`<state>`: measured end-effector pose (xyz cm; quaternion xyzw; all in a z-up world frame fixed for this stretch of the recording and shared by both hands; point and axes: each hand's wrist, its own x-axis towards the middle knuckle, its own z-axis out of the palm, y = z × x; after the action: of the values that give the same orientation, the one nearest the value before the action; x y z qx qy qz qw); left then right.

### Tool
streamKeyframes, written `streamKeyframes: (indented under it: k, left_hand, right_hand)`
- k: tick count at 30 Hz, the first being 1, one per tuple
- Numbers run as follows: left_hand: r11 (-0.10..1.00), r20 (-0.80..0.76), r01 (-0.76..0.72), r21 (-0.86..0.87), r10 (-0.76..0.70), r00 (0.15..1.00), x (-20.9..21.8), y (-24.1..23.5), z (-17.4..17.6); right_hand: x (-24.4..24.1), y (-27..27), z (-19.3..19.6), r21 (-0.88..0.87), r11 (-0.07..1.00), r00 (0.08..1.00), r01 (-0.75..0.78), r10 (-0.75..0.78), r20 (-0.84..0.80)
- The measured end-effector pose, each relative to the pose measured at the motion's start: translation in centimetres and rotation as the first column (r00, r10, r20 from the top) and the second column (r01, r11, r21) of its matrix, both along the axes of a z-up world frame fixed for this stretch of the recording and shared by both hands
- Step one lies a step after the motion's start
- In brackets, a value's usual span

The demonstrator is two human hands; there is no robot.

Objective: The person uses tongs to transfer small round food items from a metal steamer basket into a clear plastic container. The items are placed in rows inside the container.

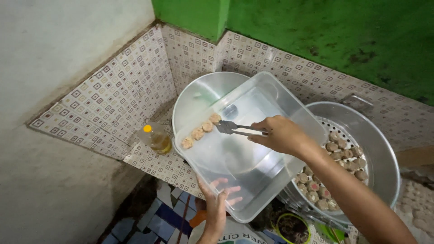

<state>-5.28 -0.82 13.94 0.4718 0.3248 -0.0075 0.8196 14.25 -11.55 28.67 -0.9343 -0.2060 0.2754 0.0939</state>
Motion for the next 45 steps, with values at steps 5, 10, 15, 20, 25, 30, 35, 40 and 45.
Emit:
streamKeyframes:
  k: [5, 10, 15, 20, 25, 30, 35, 40, 45]
  left_hand:
    - [0.965, -0.190, -0.226, -0.135, 0.198, 0.961, 1.4, -0.3, 1.3]
    - [0.944, -0.022, -0.165, -0.287, 0.165, 0.986, 1.3, 0.7, -12.7]
    - [0.936, -0.357, -0.350, -0.046, 0.312, 0.880, 1.8, 0.0, -4.9]
    - [0.946, -0.024, -0.088, -0.311, 0.085, 0.996, -0.4, 4.0, -19.8]
    - [0.913, -0.011, 0.007, -0.408, -0.013, 1.000, -0.4, 6.1, -23.6]
    - [0.987, -0.335, -0.126, -0.104, 0.085, 0.939, 1.2, 0.9, -7.5]
    - [0.985, -0.074, -0.152, -0.083, 0.146, 0.987, -0.2, 0.8, -8.2]
    - [0.989, -0.042, -0.139, -0.048, 0.137, 0.990, -0.5, -0.6, -2.8]
    - [0.991, -0.136, -0.129, -0.019, 0.126, 0.983, 0.2, -1.2, 0.1]
  right_hand:
    - [-0.4, -4.0, 2.0, 0.144, 0.990, 0.997, 0.004, -0.016, 0.080]
    - [-1.0, -13.8, 7.1, 0.170, 0.948, 0.925, 0.269, -0.303, 0.229]
    - [0.3, -23.1, 5.9, -0.084, 0.761, 0.727, 0.643, -0.572, 0.379]
    - [3.7, -32.9, -4.4, -0.341, 0.676, 0.753, 0.653, -0.628, 0.198]
    - [5.3, -36.0, -10.3, -0.459, 0.668, 0.809, 0.586, -0.521, 0.273]
    - [5.5, -34.7, -11.3, -0.328, 0.633, 0.699, 0.702, -0.700, 0.145]
    - [6.8, -37.1, -16.0, -0.501, 0.660, 0.820, 0.559, -0.530, 0.216]
    - [6.2, -38.3, -15.9, -0.444, 0.654, 0.787, 0.613, -0.558, 0.263]
    - [2.5, -34.2, -7.5, -0.237, 0.636, 0.676, 0.734, -0.717, 0.169]
